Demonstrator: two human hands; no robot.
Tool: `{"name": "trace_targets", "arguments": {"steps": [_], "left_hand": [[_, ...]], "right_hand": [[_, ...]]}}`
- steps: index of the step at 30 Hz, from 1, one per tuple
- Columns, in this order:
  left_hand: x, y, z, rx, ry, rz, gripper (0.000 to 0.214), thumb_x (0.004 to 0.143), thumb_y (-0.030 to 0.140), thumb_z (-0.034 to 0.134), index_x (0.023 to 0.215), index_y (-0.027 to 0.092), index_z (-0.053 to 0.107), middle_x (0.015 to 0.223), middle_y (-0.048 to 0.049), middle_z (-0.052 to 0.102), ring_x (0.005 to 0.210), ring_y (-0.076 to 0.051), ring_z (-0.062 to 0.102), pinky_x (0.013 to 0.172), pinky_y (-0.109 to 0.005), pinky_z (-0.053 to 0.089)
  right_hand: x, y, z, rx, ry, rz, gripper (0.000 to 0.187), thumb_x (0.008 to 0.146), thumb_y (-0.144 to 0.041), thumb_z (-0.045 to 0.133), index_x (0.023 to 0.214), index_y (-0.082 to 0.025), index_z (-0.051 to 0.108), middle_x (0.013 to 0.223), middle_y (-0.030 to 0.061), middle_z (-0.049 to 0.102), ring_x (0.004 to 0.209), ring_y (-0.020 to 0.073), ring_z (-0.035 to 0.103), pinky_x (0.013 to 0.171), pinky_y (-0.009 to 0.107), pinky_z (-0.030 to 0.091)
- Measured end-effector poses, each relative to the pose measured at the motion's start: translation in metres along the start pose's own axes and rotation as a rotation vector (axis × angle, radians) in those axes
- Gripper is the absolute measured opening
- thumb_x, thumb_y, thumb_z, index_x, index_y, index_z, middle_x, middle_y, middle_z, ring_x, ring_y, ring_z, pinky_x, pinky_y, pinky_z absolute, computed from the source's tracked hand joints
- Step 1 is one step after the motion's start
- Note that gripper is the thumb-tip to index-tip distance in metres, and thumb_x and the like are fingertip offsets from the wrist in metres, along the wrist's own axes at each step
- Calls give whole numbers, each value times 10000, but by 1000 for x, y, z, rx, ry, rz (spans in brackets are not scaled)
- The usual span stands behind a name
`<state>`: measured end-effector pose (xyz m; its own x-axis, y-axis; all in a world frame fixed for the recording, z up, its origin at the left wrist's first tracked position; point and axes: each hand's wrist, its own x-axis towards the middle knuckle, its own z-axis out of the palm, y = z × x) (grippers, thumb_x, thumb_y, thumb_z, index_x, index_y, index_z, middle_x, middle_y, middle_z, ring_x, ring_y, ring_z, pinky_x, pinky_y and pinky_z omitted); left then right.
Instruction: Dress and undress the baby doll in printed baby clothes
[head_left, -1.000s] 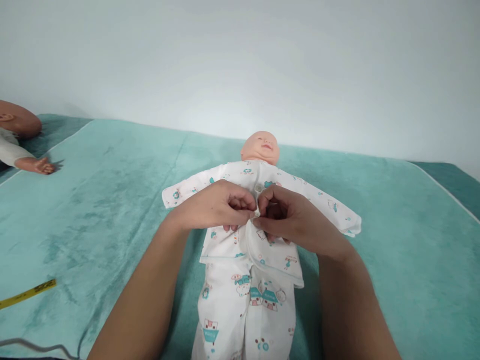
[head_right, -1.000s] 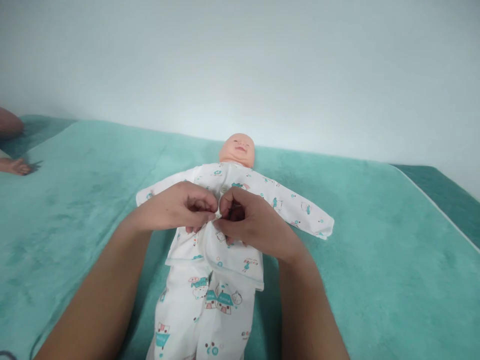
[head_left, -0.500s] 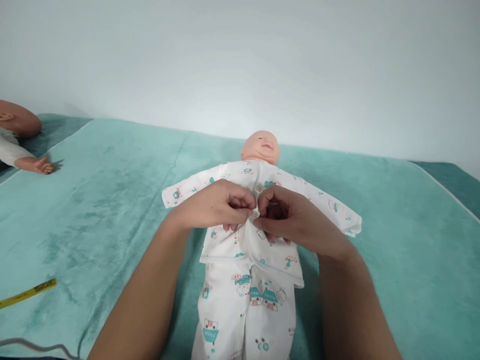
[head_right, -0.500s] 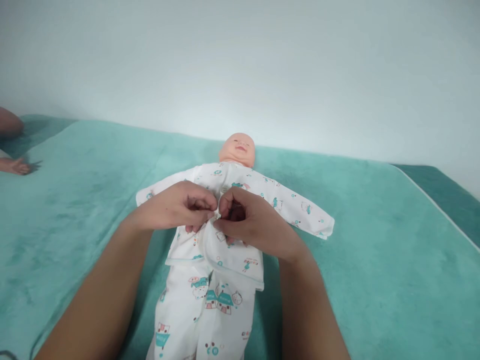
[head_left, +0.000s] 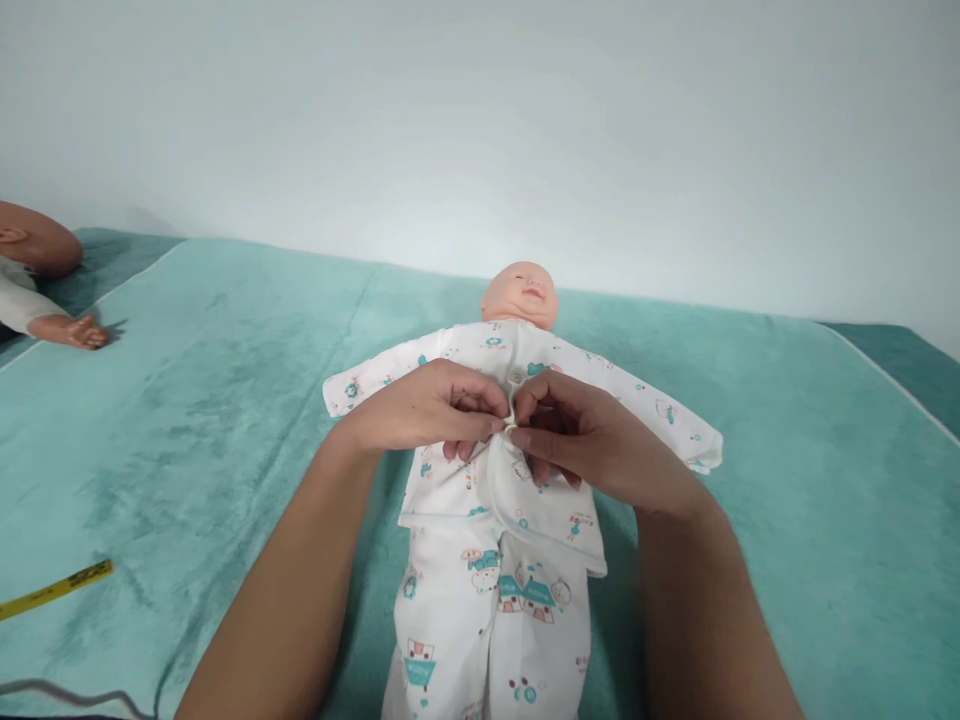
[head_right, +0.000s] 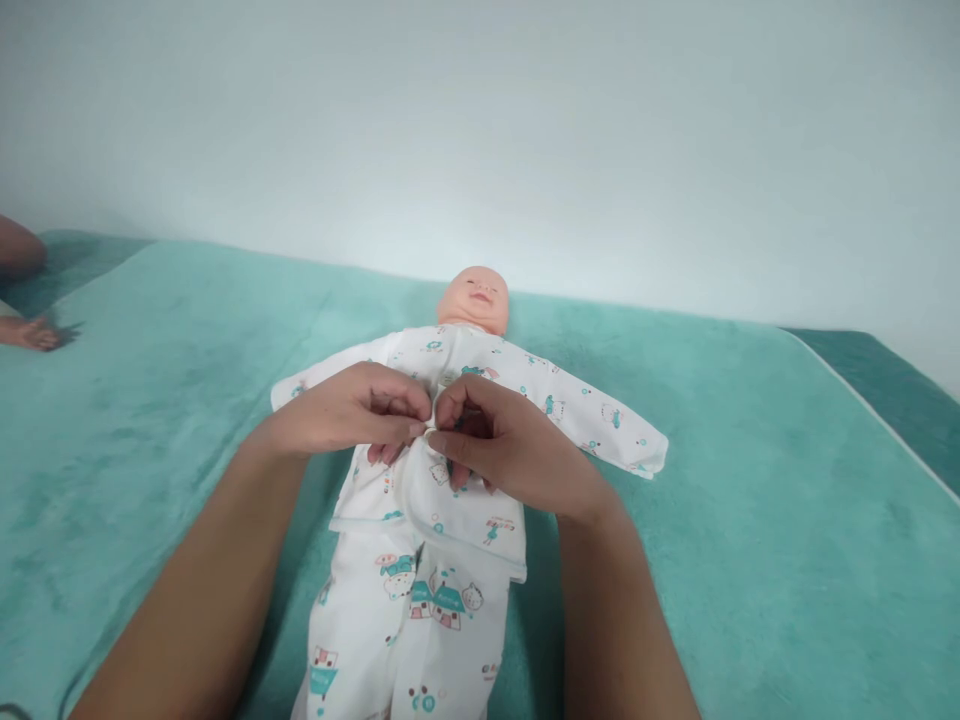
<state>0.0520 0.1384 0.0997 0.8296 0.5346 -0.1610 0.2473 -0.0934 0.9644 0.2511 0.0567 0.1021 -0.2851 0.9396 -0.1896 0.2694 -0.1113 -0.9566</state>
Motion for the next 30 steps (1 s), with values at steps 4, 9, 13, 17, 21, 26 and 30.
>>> {"name": "trace_targets", "arguments": {"steps": [4,9,13,17,21,26,30], "left_hand": [[0,-1,-1,-15,-6,-1,62,801,182,605,783,156,658,538,31,592,501,-83,553,487,-185,459],[0,-2,-1,-42,-12,10,65,811,205,619,790,155,654,538,30,594,504,-85,556,488,-186,460],[0,-4,-2,-53,-10,20,79,817,231,635,800,157,655,545,28,599,505,-86,559,494,-190,461],[1,-4,-2,-75,-21,29,136,809,290,676,786,158,654,544,28,597,500,-85,550,493,-196,453],[1,-2,-2,-62,-8,-5,230,753,364,744,748,155,650,536,24,589,491,-89,543,474,-200,433],[1,-1,-3,-36,-27,-3,193,780,340,717,743,157,665,547,24,593,490,-78,528,465,-189,418],[-1,2,-2,-5,-33,42,236,841,355,646,716,154,652,567,11,617,488,-78,538,445,-187,392]], "right_hand": [[1,1,0,13,-4,-5,158,893,-333,622,889,-216,516,584,-48,584,504,86,527,418,183,360],[2,2,0,32,12,17,194,875,-359,649,886,-214,520,570,-49,589,493,88,530,409,185,355],[2,1,0,50,18,23,216,860,-370,665,882,-207,524,573,-41,594,493,90,538,407,186,358],[2,-1,-1,65,10,24,227,841,-360,685,877,-206,523,579,-38,597,496,95,557,400,181,358],[1,-1,-1,62,14,9,224,837,-362,690,872,-204,536,579,-39,601,498,95,567,400,174,369],[2,2,-2,101,-6,-32,210,849,-369,682,870,-198,562,633,-26,632,517,96,591,391,166,379],[4,6,0,144,39,-110,251,876,-425,642,839,-189,567,698,-6,659,502,87,583,376,171,364]]}}
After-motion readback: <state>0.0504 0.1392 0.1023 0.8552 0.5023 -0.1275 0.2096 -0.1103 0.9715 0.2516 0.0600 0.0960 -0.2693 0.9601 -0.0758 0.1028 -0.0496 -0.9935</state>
